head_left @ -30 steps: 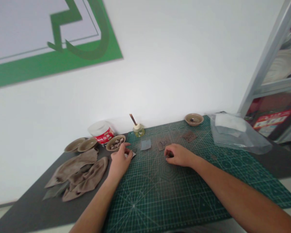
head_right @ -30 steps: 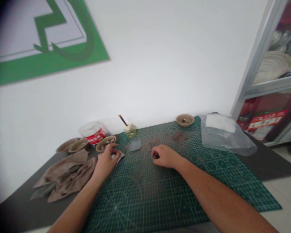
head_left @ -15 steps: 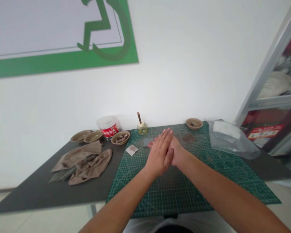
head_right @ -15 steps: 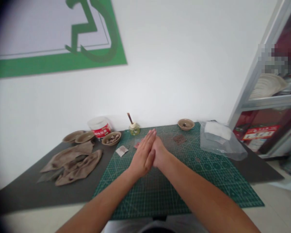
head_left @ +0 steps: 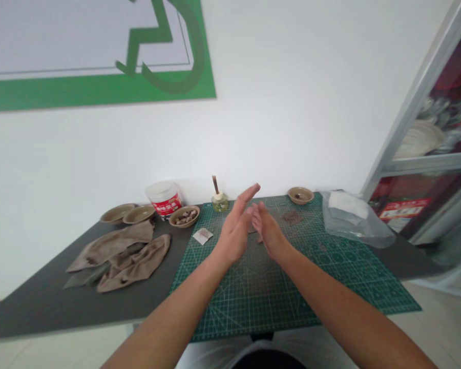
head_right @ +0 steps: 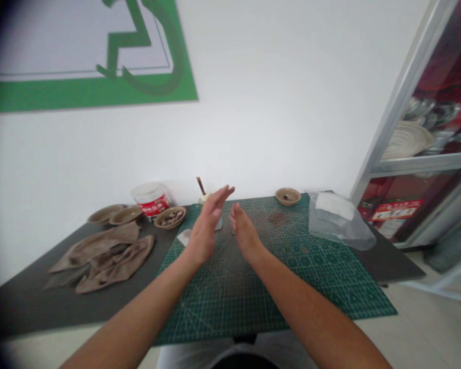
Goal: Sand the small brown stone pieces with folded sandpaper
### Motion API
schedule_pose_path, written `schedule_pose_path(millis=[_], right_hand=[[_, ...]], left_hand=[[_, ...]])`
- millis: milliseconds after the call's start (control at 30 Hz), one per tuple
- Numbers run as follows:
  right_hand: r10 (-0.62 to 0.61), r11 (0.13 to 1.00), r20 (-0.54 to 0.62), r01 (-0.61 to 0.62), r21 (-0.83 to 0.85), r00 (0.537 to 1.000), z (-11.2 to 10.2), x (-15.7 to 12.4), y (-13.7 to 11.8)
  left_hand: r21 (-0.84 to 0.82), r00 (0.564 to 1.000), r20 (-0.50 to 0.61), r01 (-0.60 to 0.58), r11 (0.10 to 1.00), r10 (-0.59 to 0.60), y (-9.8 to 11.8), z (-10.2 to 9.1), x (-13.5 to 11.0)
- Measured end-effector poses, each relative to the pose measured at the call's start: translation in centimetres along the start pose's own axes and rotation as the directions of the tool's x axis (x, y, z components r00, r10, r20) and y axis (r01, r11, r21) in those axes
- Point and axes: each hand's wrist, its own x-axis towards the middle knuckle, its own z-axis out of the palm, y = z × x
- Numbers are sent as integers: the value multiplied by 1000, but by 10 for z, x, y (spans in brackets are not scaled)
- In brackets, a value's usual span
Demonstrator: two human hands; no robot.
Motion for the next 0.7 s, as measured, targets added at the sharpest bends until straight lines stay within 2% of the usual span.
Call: schedule_pose_path(millis=[100, 133, 200, 233, 267, 300, 367, 433, 567, 700], right_hand=[[28, 979, -90, -9, 206, 996, -20, 9, -26], [21, 980, -155, 10, 199, 988, -29, 10, -33], [20, 998, -295, -2, 60, 955, -46, 8, -33], [29, 999, -328, -37, -18, 944, -53, 5, -27], [44, 993, -331, -76, -87, 942, -58, 2, -18], [63, 985, -302, -108, -133, 951, -61, -2, -6], [108, 960, -129, -137, -245, 986, -62, -10, 18], [124, 940, -51, -134, -315, 991, -60, -17, 37], [125, 936, -17, -123, -330, 992, -57, -23, 51], [113, 933, -30, -117, -340, 993, -63, -14, 52]], left_hand=[[368, 997, 47, -74, 927, 61, -26, -5, -5], [442, 997, 52, -66, 895, 48, -36, -7, -7], [580, 994, 111, -47, 814, -21, -54, -11, -11], [626, 976, 197, -51, 778, -95, -61, -12, -13], [645, 934, 308, -66, 761, -180, -67, -12, -15], [642, 907, 364, -80, 763, -211, -72, -11, -17], [632, 866, 438, -105, 767, -243, -79, -8, -19], [627, 842, 476, -121, 770, -255, -83, -4, -19], [634, 815, 501, -115, 765, -292, -91, 2, -16], [638, 827, 472, -81, 766, -306, -92, 1, -12]])
